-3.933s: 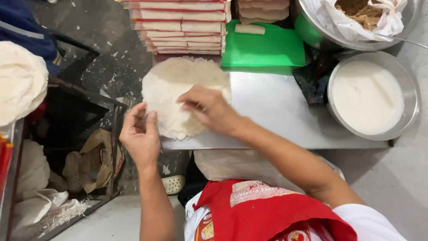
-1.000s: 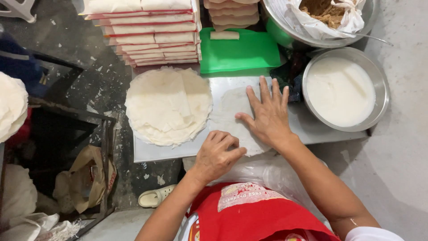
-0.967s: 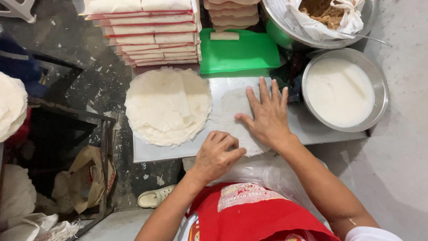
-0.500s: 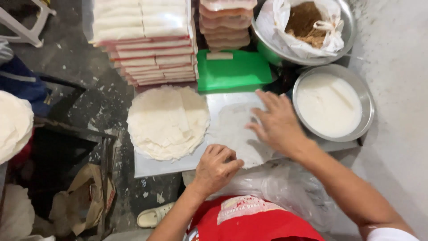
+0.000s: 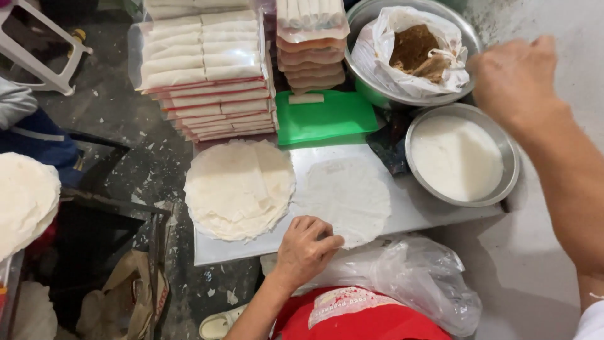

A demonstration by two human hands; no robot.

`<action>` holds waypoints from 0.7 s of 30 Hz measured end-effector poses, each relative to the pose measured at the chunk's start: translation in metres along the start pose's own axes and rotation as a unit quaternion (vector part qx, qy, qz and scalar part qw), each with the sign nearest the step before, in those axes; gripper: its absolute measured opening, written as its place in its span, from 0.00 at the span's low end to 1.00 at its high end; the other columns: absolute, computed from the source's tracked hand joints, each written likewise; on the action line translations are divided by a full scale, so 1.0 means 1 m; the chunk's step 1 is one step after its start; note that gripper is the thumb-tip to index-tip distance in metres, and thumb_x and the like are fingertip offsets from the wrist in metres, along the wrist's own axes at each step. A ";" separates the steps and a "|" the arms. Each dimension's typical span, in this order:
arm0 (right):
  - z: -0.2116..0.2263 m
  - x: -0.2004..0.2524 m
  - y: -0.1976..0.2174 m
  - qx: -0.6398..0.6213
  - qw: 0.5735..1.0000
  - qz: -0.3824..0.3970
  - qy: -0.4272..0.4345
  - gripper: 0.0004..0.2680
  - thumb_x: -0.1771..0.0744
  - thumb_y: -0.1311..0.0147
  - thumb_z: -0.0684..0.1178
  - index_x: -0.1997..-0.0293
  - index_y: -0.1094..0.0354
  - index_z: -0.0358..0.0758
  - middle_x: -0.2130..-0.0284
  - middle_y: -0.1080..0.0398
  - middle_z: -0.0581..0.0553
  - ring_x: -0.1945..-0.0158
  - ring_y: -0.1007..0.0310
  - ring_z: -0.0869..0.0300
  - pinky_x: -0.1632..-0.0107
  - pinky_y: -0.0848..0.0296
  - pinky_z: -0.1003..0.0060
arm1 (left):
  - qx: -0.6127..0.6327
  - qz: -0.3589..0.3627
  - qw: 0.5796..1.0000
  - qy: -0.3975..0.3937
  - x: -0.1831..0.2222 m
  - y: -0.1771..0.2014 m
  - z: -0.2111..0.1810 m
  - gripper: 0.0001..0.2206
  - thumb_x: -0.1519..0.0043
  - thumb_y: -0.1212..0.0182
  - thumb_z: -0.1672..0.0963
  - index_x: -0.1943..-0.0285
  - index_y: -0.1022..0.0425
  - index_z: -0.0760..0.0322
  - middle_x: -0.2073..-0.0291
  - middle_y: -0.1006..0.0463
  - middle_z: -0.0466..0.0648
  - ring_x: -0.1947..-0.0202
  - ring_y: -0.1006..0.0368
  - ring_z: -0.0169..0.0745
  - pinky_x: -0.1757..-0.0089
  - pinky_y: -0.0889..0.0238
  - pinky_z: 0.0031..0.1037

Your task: The person is efficiently preparing spring rolls by placing filling on thin wrappers, rolling them tightly, and stacking them in a tray.

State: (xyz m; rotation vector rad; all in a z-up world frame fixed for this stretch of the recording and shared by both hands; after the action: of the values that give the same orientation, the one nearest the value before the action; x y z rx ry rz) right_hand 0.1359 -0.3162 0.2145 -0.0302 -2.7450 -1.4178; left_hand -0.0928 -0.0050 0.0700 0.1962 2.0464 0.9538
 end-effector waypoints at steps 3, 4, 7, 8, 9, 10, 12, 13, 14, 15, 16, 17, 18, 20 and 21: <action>-0.011 -0.022 -0.012 0.047 0.996 -0.074 -0.006 0.11 0.32 0.48 0.47 0.49 0.23 0.65 0.63 0.19 0.55 0.59 0.21 0.56 0.53 0.37 0.58 | 0.004 0.002 1.000 0.002 0.001 0.000 -0.001 0.08 0.39 0.30 0.60 0.64 0.25 0.54 0.68 0.29 0.46 0.67 0.34 0.45 0.63 0.39 0.35; -0.014 -0.031 -0.015 0.053 0.990 -0.130 -0.008 0.12 0.31 0.51 0.48 0.48 0.24 0.65 0.61 0.21 0.56 0.59 0.21 0.56 0.58 0.33 0.58 | 0.005 -0.001 1.000 0.003 -0.001 0.001 -0.001 0.08 0.40 0.30 0.61 0.64 0.25 0.54 0.68 0.29 0.45 0.67 0.34 0.44 0.63 0.39 0.35; 0.011 -0.040 0.002 0.001 0.997 -0.076 0.006 0.11 0.30 0.48 0.42 0.43 0.25 0.52 0.66 0.28 0.49 0.63 0.29 0.58 0.69 0.24 0.64 | 0.002 -0.001 1.000 0.006 0.001 0.000 -0.001 0.08 0.41 0.29 0.61 0.66 0.24 0.54 0.69 0.29 0.45 0.68 0.33 0.44 0.63 0.39 0.35; 0.012 -0.063 -0.017 0.002 0.997 -0.077 0.009 0.11 0.30 0.48 0.42 0.43 0.25 0.52 0.66 0.28 0.49 0.63 0.29 0.58 0.69 0.24 0.64 | 0.001 -0.002 1.000 0.009 -0.002 0.000 0.002 0.08 0.41 0.29 0.61 0.66 0.24 0.54 0.69 0.29 0.45 0.68 0.33 0.44 0.63 0.39 0.35; 0.016 -0.079 -0.035 -0.007 0.991 -0.128 0.033 0.10 0.32 0.48 0.43 0.47 0.24 0.47 0.61 0.28 0.45 0.59 0.28 0.52 0.69 0.22 0.58 | 0.002 -0.002 1.000 0.006 -0.002 0.001 0.002 0.08 0.40 0.30 0.61 0.65 0.25 0.54 0.68 0.29 0.46 0.67 0.33 0.45 0.63 0.39 0.35; 0.020 -0.094 -0.053 -0.017 0.982 -0.178 0.056 0.09 0.35 0.47 0.44 0.52 0.23 0.42 0.57 0.29 0.42 0.55 0.27 0.46 0.70 0.20 0.52 | 0.003 -0.002 1.000 0.003 -0.002 0.002 0.000 0.08 0.39 0.32 0.61 0.65 0.26 0.54 0.68 0.29 0.46 0.67 0.33 0.45 0.63 0.40 0.35; 0.033 -0.106 -0.065 -0.053 0.981 -0.178 0.054 0.10 0.35 0.48 0.46 0.53 0.22 0.41 0.57 0.28 0.40 0.55 0.25 0.42 0.66 0.20 0.48 | 0.014 -0.011 1.000 0.006 0.000 0.004 -0.004 0.07 0.38 0.34 0.61 0.65 0.26 0.55 0.68 0.30 0.46 0.68 0.35 0.46 0.64 0.41 0.36; 0.038 -0.118 -0.065 -0.089 0.978 -0.179 0.059 0.10 0.35 0.48 0.48 0.54 0.21 0.40 0.57 0.28 0.38 0.54 0.24 0.38 0.62 0.20 0.44 | 0.023 -0.021 0.999 0.012 -0.002 0.006 -0.003 0.06 0.38 0.36 0.61 0.66 0.25 0.55 0.69 0.30 0.45 0.70 0.36 0.46 0.65 0.43 0.36; 0.036 -0.124 -0.047 -0.088 0.976 -0.190 0.054 0.10 0.35 0.48 0.48 0.54 0.21 0.40 0.57 0.28 0.38 0.54 0.24 0.38 0.62 0.20 0.44 | 0.017 -0.028 0.999 0.005 -0.008 0.007 0.003 0.06 0.38 0.36 0.61 0.66 0.25 0.55 0.69 0.30 0.45 0.70 0.36 0.46 0.65 0.43 0.36; 0.041 -0.123 -0.046 -0.081 0.987 -0.131 0.050 0.10 0.33 0.50 0.45 0.51 0.23 0.40 0.55 0.28 0.39 0.53 0.26 0.41 0.62 0.21 0.45 | 0.017 -0.014 1.000 0.010 -0.007 0.006 0.002 0.07 0.38 0.34 0.61 0.66 0.25 0.55 0.69 0.30 0.45 0.69 0.36 0.45 0.64 0.42 0.36; 0.046 -0.123 -0.046 -0.074 0.994 -0.072 0.044 0.10 0.32 0.52 0.43 0.49 0.25 0.39 0.53 0.29 0.39 0.52 0.28 0.43 0.62 0.22 0.45 | 0.018 0.000 1.000 0.014 -0.005 0.005 0.002 0.07 0.38 0.31 0.60 0.65 0.25 0.55 0.69 0.30 0.46 0.68 0.35 0.45 0.63 0.41 0.35; 0.047 -0.123 -0.041 -0.073 0.994 -0.068 0.046 0.10 0.32 0.52 0.43 0.49 0.25 0.39 0.53 0.29 0.39 0.52 0.28 0.43 0.62 0.22 0.45 | 0.021 0.002 1.000 0.017 -0.006 0.004 0.003 0.07 0.38 0.31 0.60 0.65 0.25 0.55 0.69 0.30 0.46 0.68 0.35 0.45 0.63 0.41 0.35; 0.048 -0.124 -0.037 -0.082 0.994 -0.059 0.049 0.10 0.31 0.53 0.43 0.50 0.24 0.38 0.54 0.28 0.39 0.54 0.27 0.44 0.61 0.24 0.45 | 0.012 -0.004 1.000 0.010 -0.006 0.004 0.004 0.07 0.39 0.32 0.61 0.66 0.25 0.55 0.69 0.29 0.46 0.68 0.34 0.44 0.63 0.41 0.35; 0.050 -0.128 -0.041 -0.093 0.993 -0.046 0.054 0.10 0.30 0.54 0.42 0.50 0.24 0.36 0.55 0.27 0.38 0.55 0.26 0.44 0.61 0.27 0.44 | 0.004 -0.007 1.000 0.004 -0.006 0.004 0.003 0.07 0.39 0.32 0.61 0.66 0.25 0.54 0.69 0.28 0.46 0.68 0.34 0.44 0.64 0.41 0.34; 0.050 -0.135 -0.045 -0.115 0.991 -0.038 0.061 0.11 0.33 0.53 0.40 0.53 0.22 0.41 0.56 0.26 0.41 0.54 0.26 0.42 0.62 0.28 0.43 | 0.004 -0.011 1.000 0.004 -0.007 0.005 0.003 0.07 0.39 0.32 0.61 0.66 0.25 0.55 0.69 0.28 0.46 0.69 0.33 0.44 0.64 0.41 0.34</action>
State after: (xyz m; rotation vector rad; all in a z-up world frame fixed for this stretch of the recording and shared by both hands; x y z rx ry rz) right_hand 0.2665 -0.3003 0.1419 0.1486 -2.4984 -1.6880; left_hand -0.0868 -0.0030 0.0769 0.1740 2.0556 0.9353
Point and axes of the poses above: each hand's wrist, its own x-axis away from the middle knuckle, its own y-axis out of the back of the hand, z = x × y, the point moved 5 cm from there along -x, towards the middle knuckle
